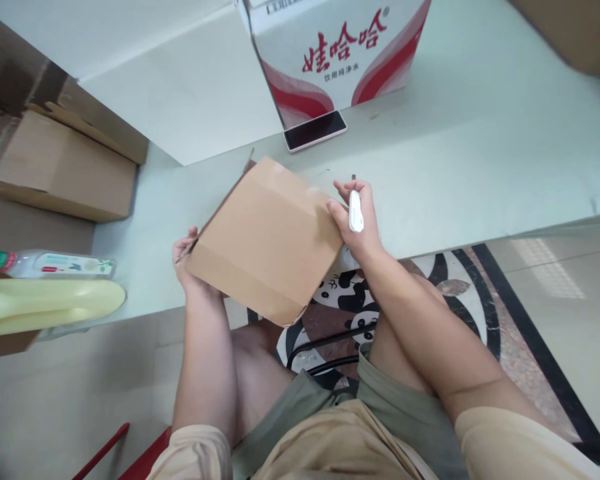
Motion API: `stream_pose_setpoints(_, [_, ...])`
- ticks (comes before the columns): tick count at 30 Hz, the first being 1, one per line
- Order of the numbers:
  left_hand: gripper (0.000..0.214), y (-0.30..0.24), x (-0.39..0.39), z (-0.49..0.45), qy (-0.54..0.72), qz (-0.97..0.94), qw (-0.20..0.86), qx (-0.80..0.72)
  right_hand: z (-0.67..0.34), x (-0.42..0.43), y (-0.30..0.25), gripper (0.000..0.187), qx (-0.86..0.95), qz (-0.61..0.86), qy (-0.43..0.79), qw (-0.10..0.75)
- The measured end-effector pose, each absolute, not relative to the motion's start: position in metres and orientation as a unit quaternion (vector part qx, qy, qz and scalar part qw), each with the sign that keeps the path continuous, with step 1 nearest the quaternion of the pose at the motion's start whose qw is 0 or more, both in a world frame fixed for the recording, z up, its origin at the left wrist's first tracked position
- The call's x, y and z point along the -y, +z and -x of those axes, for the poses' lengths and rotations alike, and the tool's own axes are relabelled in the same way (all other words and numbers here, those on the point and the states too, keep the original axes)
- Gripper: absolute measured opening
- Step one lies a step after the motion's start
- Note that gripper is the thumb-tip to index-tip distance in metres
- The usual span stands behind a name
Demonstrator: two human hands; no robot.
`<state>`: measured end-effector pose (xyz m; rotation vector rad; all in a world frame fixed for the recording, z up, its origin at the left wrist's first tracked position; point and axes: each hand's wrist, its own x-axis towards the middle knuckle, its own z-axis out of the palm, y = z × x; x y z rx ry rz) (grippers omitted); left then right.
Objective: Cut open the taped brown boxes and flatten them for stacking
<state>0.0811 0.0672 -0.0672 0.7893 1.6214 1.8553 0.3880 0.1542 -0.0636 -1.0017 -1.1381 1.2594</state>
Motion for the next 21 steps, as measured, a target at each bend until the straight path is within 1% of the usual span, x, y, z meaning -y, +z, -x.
stream_pose_setpoints(3, [0.031, -0.067, -0.068, -0.088, 0.719, -0.249, 0.264, -0.593, -0.390, -0.159, -0.071, 0.051, 0.460, 0.460, 0.530, 0.543])
stream_pose_setpoints(6, [0.033, -0.063, -0.069, -0.094, 0.710, -0.236, 0.315, -0.584, -0.394, -0.163, -0.076, 0.050, 0.437, 0.488, 0.526, 0.542])
stream_pose_setpoints(9, [0.038, -0.053, -0.068, -0.095, 0.734, -0.194, 0.355, -0.545, -0.396, -0.165, -0.079, 0.049, 0.442, 0.477, 0.523, 0.551])
stream_pose_setpoints(13, [0.041, -0.041, -0.062, -0.092, 0.767, -0.160, 0.394, -0.480, -0.397, -0.167, -0.081, 0.053, 0.428, 0.472, 0.520, 0.569])
stream_pose_setpoints(15, [0.041, -0.040, -0.060, -0.090, 0.759, -0.150, 0.407, -0.485, -0.397, -0.168, -0.082, 0.055, 0.421, 0.467, 0.516, 0.581])
stream_pose_setpoints(17, [0.050, -0.045, -0.061, -0.089, 0.739, -0.145, 0.392, -0.529, -0.397, -0.169, -0.082, 0.054, 0.422, 0.458, 0.509, 0.594])
stream_pose_setpoints(19, [0.068, -0.051, -0.064, -0.090, 0.725, -0.137, 0.365, -0.568, -0.396, -0.169, -0.082, 0.052, 0.429, 0.447, 0.499, 0.606])
stream_pose_setpoints(20, [0.071, -0.053, -0.066, -0.091, 0.725, -0.129, 0.360, -0.574, -0.396, -0.168, -0.082, 0.051, 0.435, 0.443, 0.494, 0.609])
stream_pose_setpoints(21, [0.067, -0.054, -0.068, -0.093, 0.729, -0.115, 0.363, -0.569, -0.396, -0.168, -0.081, 0.050, 0.439, 0.441, 0.491, 0.610])
